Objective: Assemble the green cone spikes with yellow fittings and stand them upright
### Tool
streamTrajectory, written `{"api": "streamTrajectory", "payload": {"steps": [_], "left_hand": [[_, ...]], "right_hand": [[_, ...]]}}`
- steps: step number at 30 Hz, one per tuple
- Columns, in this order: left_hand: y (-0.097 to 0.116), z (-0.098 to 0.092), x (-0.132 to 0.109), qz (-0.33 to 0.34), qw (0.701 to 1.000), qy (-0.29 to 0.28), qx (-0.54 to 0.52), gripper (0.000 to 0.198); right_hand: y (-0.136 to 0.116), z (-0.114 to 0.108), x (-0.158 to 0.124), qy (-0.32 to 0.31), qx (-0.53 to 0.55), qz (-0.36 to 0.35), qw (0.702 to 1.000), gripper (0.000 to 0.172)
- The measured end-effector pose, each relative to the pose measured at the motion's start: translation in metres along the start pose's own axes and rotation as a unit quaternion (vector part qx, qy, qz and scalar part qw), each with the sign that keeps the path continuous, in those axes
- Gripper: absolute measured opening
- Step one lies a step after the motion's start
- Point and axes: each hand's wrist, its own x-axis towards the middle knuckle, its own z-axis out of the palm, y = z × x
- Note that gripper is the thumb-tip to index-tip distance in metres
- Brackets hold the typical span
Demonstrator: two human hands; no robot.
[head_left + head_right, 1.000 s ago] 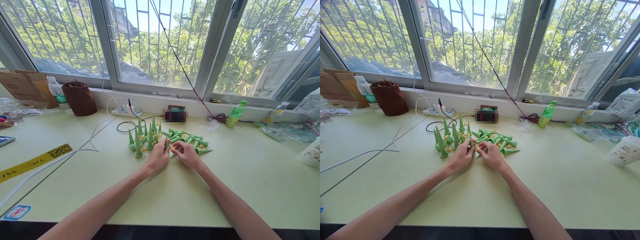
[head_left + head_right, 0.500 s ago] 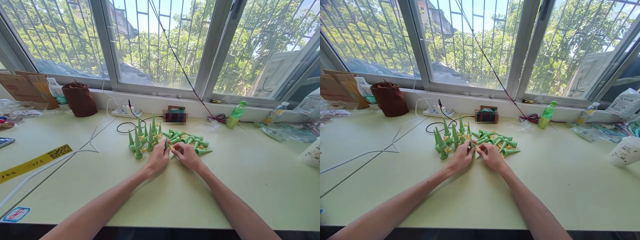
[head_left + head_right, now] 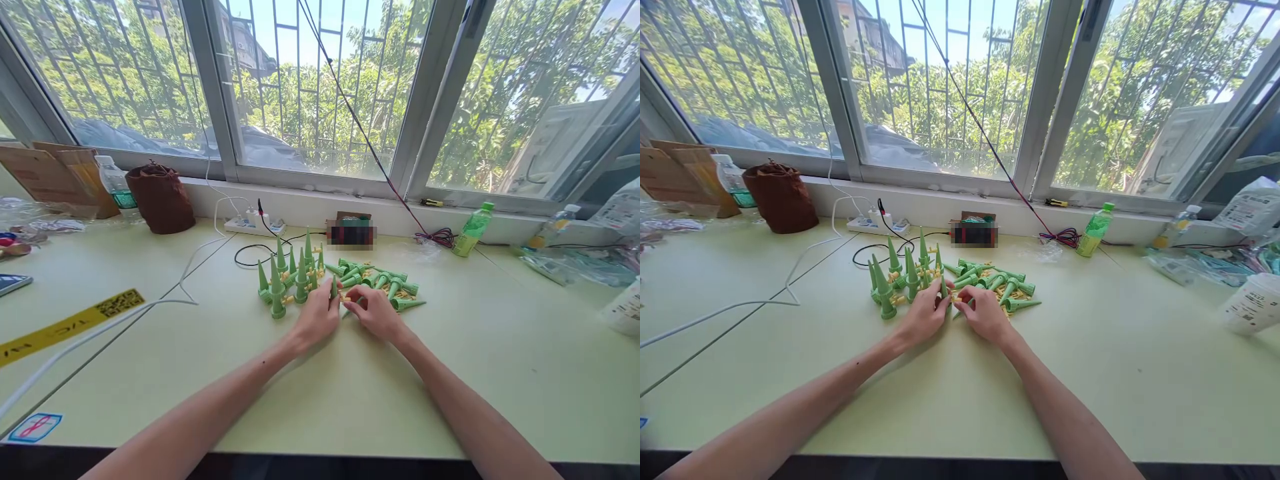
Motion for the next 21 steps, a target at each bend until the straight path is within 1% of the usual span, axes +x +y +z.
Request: {"api": "streamTrajectory", "payload": {"steps": [8,15,21], "left_hand": [[0.0011,-0.0005,-0.0001,0.004,1.0,0.004,0.001,0.018],[0.0028,-0.001,-0.0001,0.0,1.0,-0.003,0.007,0.018],[0.0022,-0.0012,-0.0006,-0.002,1.0,-0.002,-0.004,0.018]], "right_hand": [[0.0018,0.0005,-0.0007,-0.002,0.013,0.001,1.0,0.006],[0.0037,0.0012,-0.0007,-0.008,0.014,-0.012,1.0,0.011],[0.0023,-0.0005,-0.0012,-0.006,0.008,0.002,1.0,0.01]]}}
